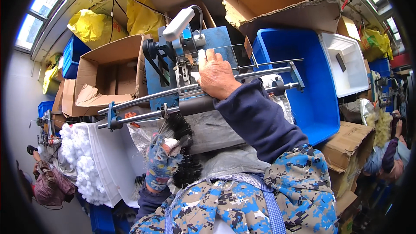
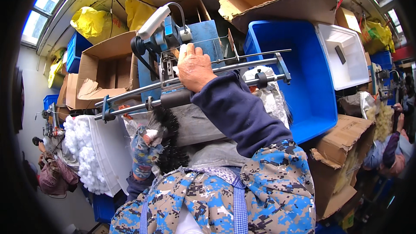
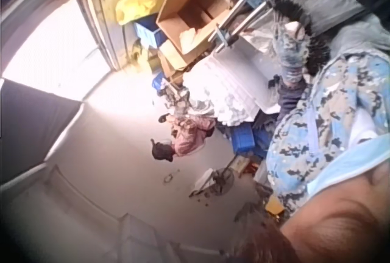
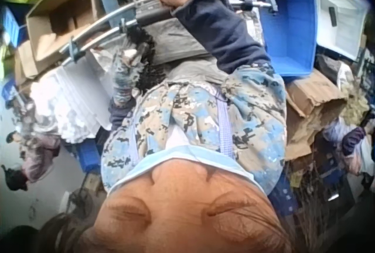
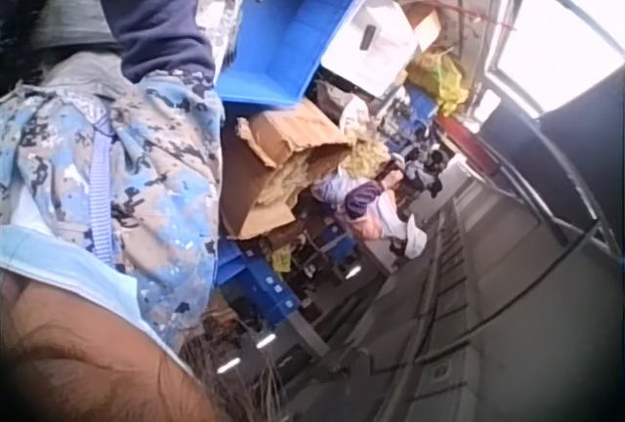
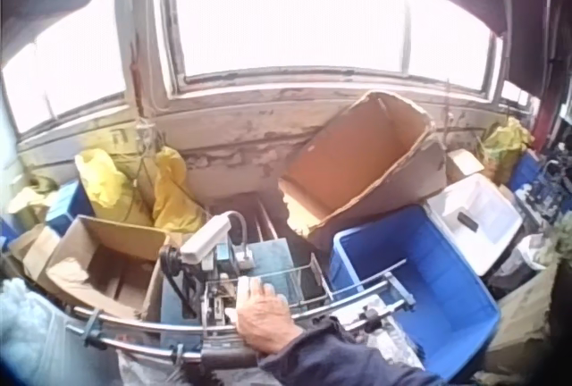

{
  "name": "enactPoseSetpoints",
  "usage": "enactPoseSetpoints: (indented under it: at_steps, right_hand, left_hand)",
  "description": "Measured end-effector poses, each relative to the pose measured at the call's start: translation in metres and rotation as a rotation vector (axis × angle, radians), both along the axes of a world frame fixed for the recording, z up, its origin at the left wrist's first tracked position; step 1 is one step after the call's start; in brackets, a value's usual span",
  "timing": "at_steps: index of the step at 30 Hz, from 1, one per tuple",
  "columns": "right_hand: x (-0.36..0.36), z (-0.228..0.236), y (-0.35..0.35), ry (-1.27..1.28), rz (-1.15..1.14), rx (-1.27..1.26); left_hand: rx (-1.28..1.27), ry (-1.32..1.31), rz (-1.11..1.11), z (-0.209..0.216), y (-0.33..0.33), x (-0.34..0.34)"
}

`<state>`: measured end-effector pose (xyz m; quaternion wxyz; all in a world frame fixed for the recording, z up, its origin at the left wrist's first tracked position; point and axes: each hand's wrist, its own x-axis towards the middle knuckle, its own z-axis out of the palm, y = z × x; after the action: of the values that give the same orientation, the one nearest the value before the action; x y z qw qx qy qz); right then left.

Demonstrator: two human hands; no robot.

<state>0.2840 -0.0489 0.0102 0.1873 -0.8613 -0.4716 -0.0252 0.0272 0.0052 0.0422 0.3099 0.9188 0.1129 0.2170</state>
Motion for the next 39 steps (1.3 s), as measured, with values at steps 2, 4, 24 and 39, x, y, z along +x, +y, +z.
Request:
enactPoseSetpoints:
  at_steps: [2,4,24,39]
  right_hand:
    - [-0.013,0.003,0.013,0.021,0.028,-0.035]
    - [-0.019,0.001,0.024,-0.012,0.045,-0.034]
    - [0.068,0.036,-0.040,-0.173,0.064,-0.371]
    - [-0.079,0.072,-0.080,1.464,0.496,0.896]
  left_hand:
    - [0.047,0.029,0.003,0.008,0.000,0.001]
    - [0.100,0.053,-0.012,0.010,0.000,0.002]
    - [-0.375,-0.135,0.340,0.002,0.008,-0.011]
    - [-0.489,0.026,-0.053,0.026,-0.027,0.022]
